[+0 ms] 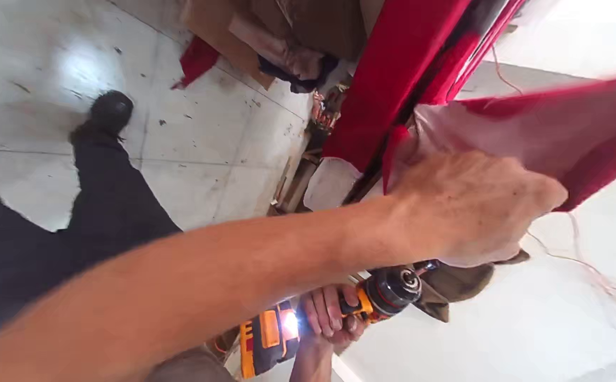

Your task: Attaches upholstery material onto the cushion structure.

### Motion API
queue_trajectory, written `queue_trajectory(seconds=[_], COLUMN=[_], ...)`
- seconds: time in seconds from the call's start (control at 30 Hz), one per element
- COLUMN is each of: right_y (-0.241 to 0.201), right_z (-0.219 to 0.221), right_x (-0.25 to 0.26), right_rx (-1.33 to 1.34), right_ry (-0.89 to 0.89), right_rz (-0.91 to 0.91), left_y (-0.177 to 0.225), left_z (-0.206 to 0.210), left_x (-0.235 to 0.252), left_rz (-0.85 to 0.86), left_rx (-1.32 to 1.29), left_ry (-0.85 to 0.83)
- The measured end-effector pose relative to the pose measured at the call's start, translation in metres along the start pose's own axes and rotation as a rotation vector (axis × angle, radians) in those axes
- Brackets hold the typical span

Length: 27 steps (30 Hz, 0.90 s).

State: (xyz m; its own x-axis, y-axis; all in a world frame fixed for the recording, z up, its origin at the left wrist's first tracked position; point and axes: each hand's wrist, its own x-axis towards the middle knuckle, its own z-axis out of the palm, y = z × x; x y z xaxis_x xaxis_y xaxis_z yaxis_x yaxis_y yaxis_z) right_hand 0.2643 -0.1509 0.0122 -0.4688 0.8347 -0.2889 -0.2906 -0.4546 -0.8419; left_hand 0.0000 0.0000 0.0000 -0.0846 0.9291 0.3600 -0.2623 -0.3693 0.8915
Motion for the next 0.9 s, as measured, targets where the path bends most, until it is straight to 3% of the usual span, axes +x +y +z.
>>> queue_trajectory(seconds=[0.1, 0.23, 0.37, 0.6, 0.7, 0.8, 0.9], right_y=[-0.014, -0.029, -0.035, -0.004, 0.010, 0.025, 0.036], right_z=[-0.002, -0.011, -0.012, 0.007, 0.011, 0.009, 0.008], right_x=[-0.017, -0.043, -0.073, -0.109, -0.111, -0.105, -0.096], right_rx=[0.061, 0.124, 0.120, 0.301, 0.305, 0.303, 0.336], right_ry=[0.019, 0.002, 0.021, 0.031, 0.079, 0.141, 0.153], right_rz=[-0.065, -0.207, -0.353, -0.597, -0.650, -0.676, -0.652], left_y=[-0.010, -0.032, -0.018, -0.001, 0.007, 0.000, -0.009], left_z=[0.020, -0.006, -0.018, -0.060, -0.075, -0.078, -0.074], left_x=[0.032, 0.059, 0.074, 0.068, 0.064, 0.055, 0.052], left_rz=[-0.029, -0.096, -0.189, 0.182, 0.204, 0.337, 0.615], left_rx=[0.116, 0.039, 0.411, 1.040, 1.293, 1.310, 1.277], left_ry=[-0.048, -0.228, -0.244, -0.845, -1.083, -1.076, -0.947])
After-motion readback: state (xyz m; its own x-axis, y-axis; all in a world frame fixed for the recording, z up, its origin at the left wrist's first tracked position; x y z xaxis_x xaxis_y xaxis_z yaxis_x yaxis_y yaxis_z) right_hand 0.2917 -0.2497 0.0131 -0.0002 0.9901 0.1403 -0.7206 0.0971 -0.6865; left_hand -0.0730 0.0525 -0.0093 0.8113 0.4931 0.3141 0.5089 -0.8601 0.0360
